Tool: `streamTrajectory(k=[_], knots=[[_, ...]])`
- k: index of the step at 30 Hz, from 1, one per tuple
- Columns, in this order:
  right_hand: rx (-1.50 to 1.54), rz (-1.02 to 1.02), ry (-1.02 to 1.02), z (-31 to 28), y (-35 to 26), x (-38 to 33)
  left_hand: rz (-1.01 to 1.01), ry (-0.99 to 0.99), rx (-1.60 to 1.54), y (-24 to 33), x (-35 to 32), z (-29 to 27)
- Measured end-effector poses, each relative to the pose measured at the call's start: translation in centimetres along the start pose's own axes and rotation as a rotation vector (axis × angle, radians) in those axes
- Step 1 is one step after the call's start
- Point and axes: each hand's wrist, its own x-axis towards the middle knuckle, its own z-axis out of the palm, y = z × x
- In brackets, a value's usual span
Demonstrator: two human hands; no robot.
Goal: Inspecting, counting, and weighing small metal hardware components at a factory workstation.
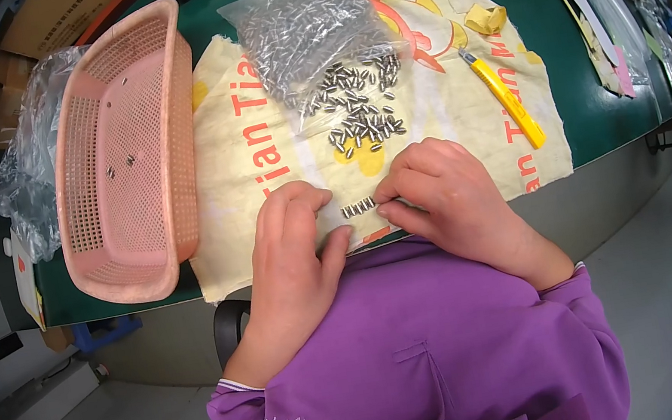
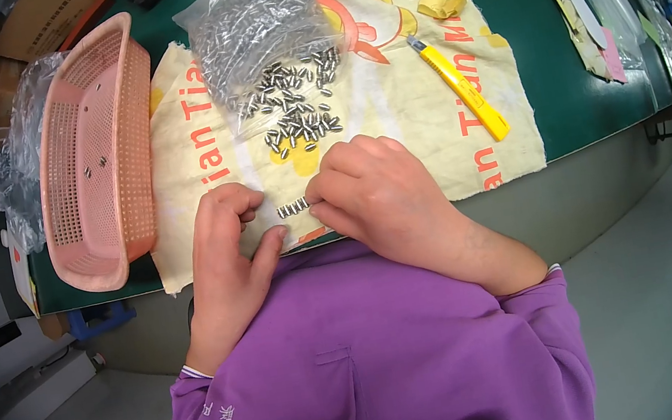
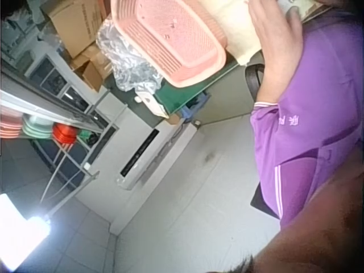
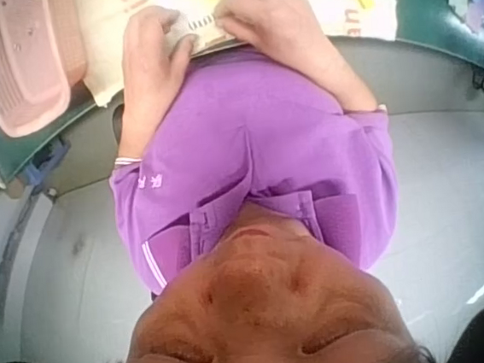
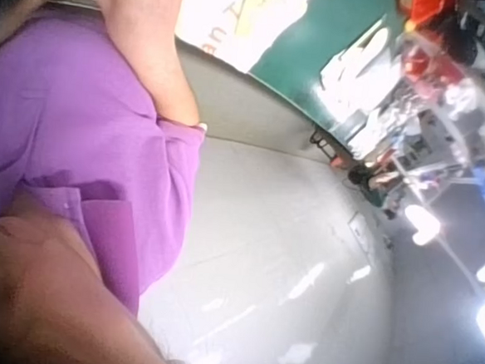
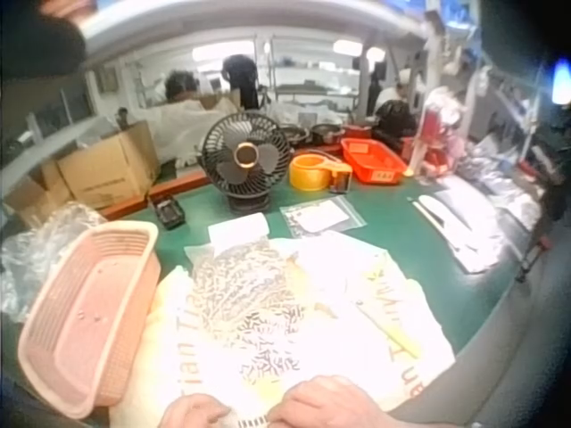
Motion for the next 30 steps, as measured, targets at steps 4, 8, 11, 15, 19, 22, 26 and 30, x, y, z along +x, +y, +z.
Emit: streamTrajectory(k=[4,8,11,15,19,22,26,30], knots=[[0.01,-0.004,-0.002,0.2,-0.1,0.0,-0.069,-0.015,-0.126,-0.1,-0.3,0.1],[0.01,-0.005,-0.012,0.2,-0.3,0.2,-0.066,-0.03,-0.149,-0.3,-0.4,0.0],[-0.004,0.011,-0.006,0.2,-0.5,0.3,-0.064,-0.018,-0.188,-0.3,-0.4,0.1],[0.036,0.018,0.028,0.5,-0.5,0.5,-0.056,-0.036,-0.171,-0.3,-0.2,0.2],[0.076,0.003,0.05,1.1,-0.2,0.5,-0.068,-0.026,-0.197,-0.4,-0.1,0.8],[0.103,-0.015,0.061,1.5,-0.1,0.6,-0.102,-0.01,-0.254,-0.6,-0.2,1.3],[0.098,-0.026,0.05,1.6,-0.1,0.5,-0.088,-0.025,-0.231,-0.8,-0.2,1.4],[0.101,-0.02,0.015,1.2,-0.3,0.5,-0.05,-0.042,-0.239,-0.8,-0.3,1.3]])
